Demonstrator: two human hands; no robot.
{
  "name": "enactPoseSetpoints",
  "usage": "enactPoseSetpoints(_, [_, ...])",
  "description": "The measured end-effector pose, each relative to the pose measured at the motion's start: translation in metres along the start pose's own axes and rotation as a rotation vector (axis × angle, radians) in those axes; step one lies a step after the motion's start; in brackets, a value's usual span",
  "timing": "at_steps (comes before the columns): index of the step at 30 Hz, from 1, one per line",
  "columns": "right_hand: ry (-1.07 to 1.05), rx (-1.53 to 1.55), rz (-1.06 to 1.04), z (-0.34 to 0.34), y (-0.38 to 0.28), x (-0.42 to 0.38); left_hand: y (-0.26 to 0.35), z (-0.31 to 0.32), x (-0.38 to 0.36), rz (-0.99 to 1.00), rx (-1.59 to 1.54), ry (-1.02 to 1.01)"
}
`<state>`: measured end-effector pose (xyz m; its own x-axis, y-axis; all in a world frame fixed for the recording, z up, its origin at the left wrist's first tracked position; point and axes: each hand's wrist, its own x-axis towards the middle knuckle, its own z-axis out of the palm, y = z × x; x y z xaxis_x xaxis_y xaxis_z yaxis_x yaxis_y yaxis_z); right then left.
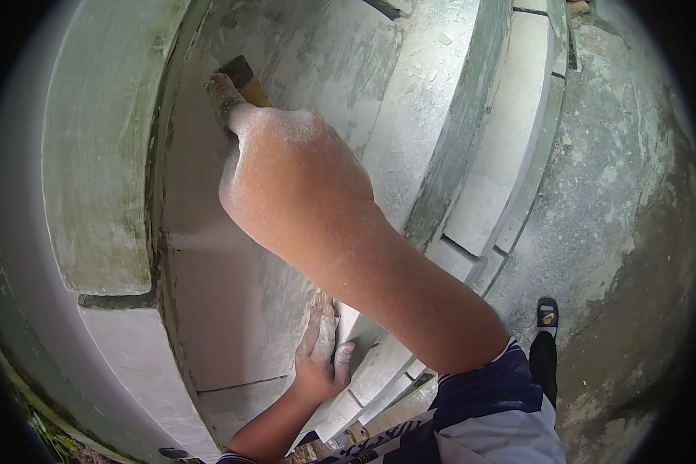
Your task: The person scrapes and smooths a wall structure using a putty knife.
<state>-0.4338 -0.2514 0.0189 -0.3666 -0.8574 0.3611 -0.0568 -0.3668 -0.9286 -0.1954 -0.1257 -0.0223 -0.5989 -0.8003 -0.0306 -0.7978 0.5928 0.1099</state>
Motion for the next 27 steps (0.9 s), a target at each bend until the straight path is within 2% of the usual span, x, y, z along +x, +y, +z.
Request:
enactPoseSetpoints(4, [0.03, 0.095, 0.038, -0.002, -0.003, 0.002, -0.001, -0.002, 0.0, -0.002, 0.022, -0.011])
enactPoseSetpoints(8, [0.115, 0.057, -0.121, 0.006, 0.008, -0.015, -0.001, -0.001, 0.0, 0.01, 0.004, 0.008])
enactPoseSetpoints(10, [0.147, 0.028, -0.117, 0.008, 0.009, 0.011, 0.001, 0.0, 0.004, 0.004, 0.001, 0.006])
enactPoseSetpoints(14, [-0.004, 0.057, 0.06, -0.01, -0.007, 0.009, -0.002, 0.0, 0.0, 0.02, 0.025, 0.005])
enactPoseSetpoints(17, [0.087, 0.029, -0.087, 0.004, 0.007, -0.014, 0.001, -0.002, 0.001, 0.002, 0.006, 0.009])
enactPoseSetpoints(23, [0.012, 0.12, 0.065, -0.005, 0.0, 0.001, 0.003, -0.003, 0.003, 0.0, 0.019, -0.008])
enactPoseSetpoints(27, [0.015, 0.121, 0.021, -0.001, 0.003, -0.013, 0.001, -0.002, 0.002, -0.004, 0.012, 0.006])
